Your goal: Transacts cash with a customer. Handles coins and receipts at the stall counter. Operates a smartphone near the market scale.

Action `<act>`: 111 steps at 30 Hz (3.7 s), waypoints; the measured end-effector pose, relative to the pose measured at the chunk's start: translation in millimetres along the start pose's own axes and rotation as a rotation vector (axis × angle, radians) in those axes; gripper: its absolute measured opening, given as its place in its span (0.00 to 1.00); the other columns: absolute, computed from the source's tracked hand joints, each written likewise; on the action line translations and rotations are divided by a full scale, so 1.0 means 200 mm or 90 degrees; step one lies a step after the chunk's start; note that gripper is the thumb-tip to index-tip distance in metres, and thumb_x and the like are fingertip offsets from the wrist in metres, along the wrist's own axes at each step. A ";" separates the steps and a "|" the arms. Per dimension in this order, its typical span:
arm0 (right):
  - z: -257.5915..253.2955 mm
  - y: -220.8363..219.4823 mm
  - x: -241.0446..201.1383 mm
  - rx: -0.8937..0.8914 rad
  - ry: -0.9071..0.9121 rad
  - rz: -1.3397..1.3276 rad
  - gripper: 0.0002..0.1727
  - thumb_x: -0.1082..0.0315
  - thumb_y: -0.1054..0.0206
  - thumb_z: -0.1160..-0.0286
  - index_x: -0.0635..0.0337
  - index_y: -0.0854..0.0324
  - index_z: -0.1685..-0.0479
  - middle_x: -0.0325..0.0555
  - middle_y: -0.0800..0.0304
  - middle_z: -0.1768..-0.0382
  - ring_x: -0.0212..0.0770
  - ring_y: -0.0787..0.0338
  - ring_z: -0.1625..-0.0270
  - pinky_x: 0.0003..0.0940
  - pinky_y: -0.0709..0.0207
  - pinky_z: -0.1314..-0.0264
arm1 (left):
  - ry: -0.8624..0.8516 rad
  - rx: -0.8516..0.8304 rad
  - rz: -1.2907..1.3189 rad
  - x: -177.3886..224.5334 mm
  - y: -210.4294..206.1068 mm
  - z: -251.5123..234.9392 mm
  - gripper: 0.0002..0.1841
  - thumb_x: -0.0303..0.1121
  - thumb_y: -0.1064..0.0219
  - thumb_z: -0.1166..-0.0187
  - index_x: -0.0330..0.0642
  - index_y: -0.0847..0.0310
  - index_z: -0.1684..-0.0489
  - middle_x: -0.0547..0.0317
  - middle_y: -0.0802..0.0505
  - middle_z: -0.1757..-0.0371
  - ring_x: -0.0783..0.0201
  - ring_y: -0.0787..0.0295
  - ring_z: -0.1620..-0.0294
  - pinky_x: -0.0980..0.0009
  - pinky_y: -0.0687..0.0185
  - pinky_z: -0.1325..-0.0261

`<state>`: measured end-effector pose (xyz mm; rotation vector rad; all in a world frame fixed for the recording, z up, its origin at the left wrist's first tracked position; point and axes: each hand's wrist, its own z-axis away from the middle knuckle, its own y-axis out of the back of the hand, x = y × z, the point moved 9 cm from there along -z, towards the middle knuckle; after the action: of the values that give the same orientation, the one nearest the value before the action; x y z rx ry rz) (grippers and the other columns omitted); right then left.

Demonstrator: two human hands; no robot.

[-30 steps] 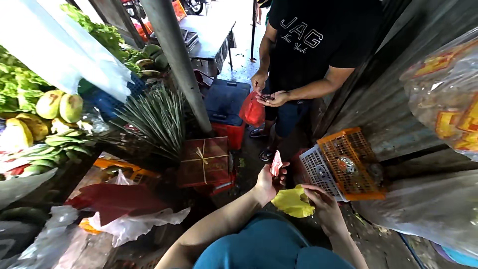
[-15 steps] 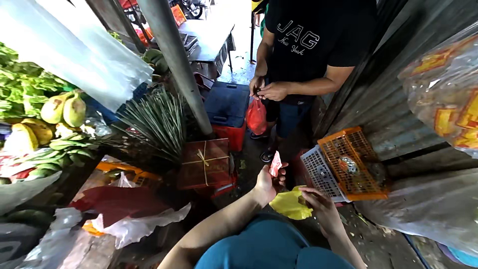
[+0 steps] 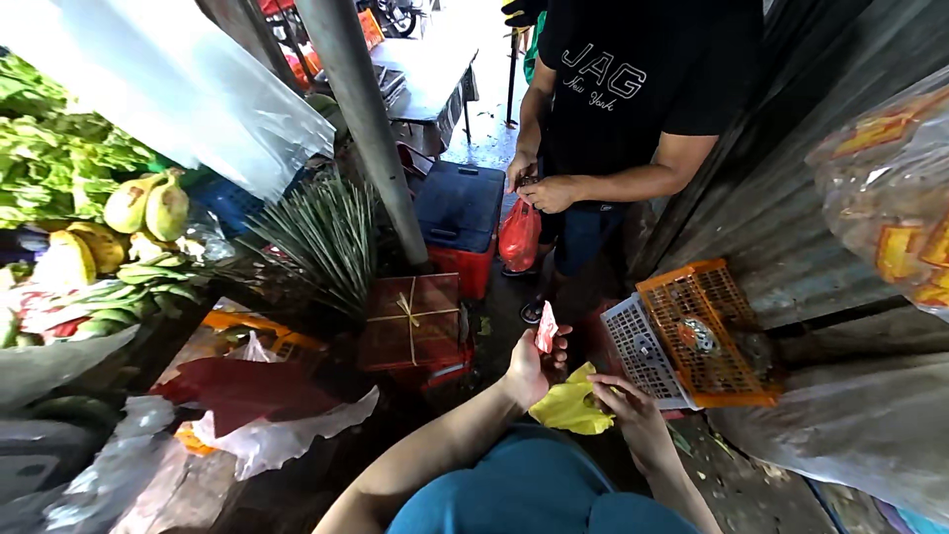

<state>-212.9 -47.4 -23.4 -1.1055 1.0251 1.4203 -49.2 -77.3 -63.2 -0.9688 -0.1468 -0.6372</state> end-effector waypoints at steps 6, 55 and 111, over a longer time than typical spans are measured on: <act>-0.01 -0.02 -0.01 -0.005 0.014 -0.003 0.10 0.74 0.32 0.24 0.65 0.08 0.50 0.44 0.04 0.55 0.31 0.10 0.64 0.25 0.14 0.57 | 0.000 -0.005 0.003 0.01 0.00 -0.01 0.34 0.48 0.73 0.06 0.38 0.18 0.43 0.59 0.16 0.74 0.68 0.25 0.82 0.76 0.28 0.78; 0.13 -0.33 0.02 -0.124 0.036 0.152 0.08 0.72 0.30 0.27 0.62 0.08 0.56 0.39 0.04 0.55 0.25 0.08 0.53 0.21 0.15 0.45 | -0.001 -0.069 -0.026 -0.02 -0.05 -0.02 0.30 0.47 0.73 0.08 0.46 0.23 0.64 0.70 0.30 0.87 0.74 0.39 0.90 0.79 0.45 0.86; 0.15 -0.14 0.08 -0.056 -0.077 0.131 0.11 0.72 0.35 0.24 0.64 0.11 0.48 0.42 0.05 0.55 0.26 0.09 0.57 0.22 0.16 0.49 | 0.090 0.010 -0.064 -0.23 -0.12 -0.13 0.29 0.49 0.70 0.06 0.40 0.22 0.53 0.63 0.23 0.81 0.72 0.32 0.88 0.78 0.35 0.85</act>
<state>-189.8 -12.7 -33.1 -0.9857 1.0203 1.6896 -104.7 -86.8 -79.0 -0.9024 -0.0755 -0.7932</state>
